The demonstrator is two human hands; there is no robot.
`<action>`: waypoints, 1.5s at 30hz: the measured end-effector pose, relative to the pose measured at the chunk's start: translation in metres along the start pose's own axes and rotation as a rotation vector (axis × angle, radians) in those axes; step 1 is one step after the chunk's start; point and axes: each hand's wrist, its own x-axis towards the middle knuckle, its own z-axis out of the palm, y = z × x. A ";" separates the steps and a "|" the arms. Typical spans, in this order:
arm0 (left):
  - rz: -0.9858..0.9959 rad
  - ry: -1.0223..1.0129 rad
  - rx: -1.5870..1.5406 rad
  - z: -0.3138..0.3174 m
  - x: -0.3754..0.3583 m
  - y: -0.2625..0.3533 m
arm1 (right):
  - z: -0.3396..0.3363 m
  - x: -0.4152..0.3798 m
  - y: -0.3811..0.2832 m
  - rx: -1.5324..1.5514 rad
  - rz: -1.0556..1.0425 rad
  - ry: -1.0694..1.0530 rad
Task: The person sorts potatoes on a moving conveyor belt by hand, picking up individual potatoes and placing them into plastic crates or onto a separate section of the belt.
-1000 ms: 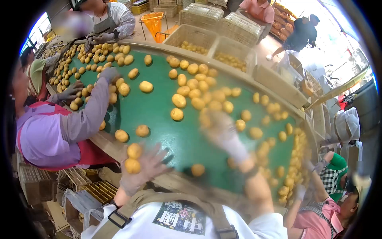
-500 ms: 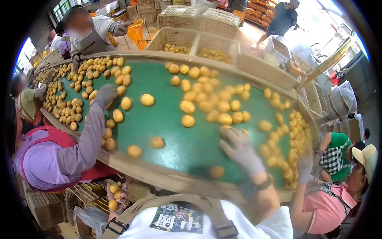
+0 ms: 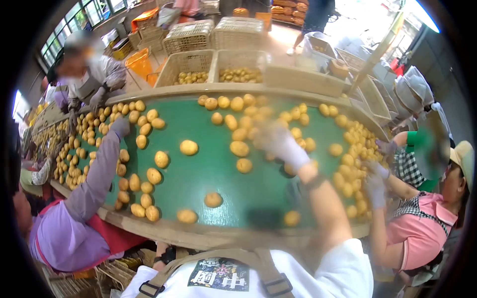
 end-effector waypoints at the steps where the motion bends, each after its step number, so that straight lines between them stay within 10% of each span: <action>1: 0.013 0.022 0.045 0.001 0.002 0.011 | -0.005 0.022 0.005 -0.063 0.086 -0.015; 11: 0.763 0.490 0.737 0.103 -0.094 0.075 | 0.051 0.108 0.094 -0.006 0.373 -0.106; 16: 1.041 0.244 1.234 0.175 -0.120 0.032 | 0.018 0.043 0.084 0.008 0.257 -0.312; 23: 1.336 0.051 2.129 0.199 -0.099 0.020 | -0.108 -0.044 0.052 0.145 -0.327 0.856; 27: 1.378 -0.066 2.144 0.223 -0.102 0.015 | -0.213 -0.051 0.150 -0.571 0.231 1.169; 33: 1.275 -0.034 2.005 0.233 -0.119 -0.005 | -0.110 -0.053 0.206 0.271 0.463 0.578; 35: 1.297 -0.045 2.049 0.237 -0.120 -0.002 | -0.019 -0.067 0.226 -0.539 -0.035 0.124; 41: 1.359 0.007 2.198 0.237 -0.111 0.000 | 0.010 0.031 0.104 -0.002 0.287 0.118; 45: 1.356 -0.001 2.119 0.233 -0.107 0.003 | 0.073 0.124 0.073 -0.070 -0.060 0.136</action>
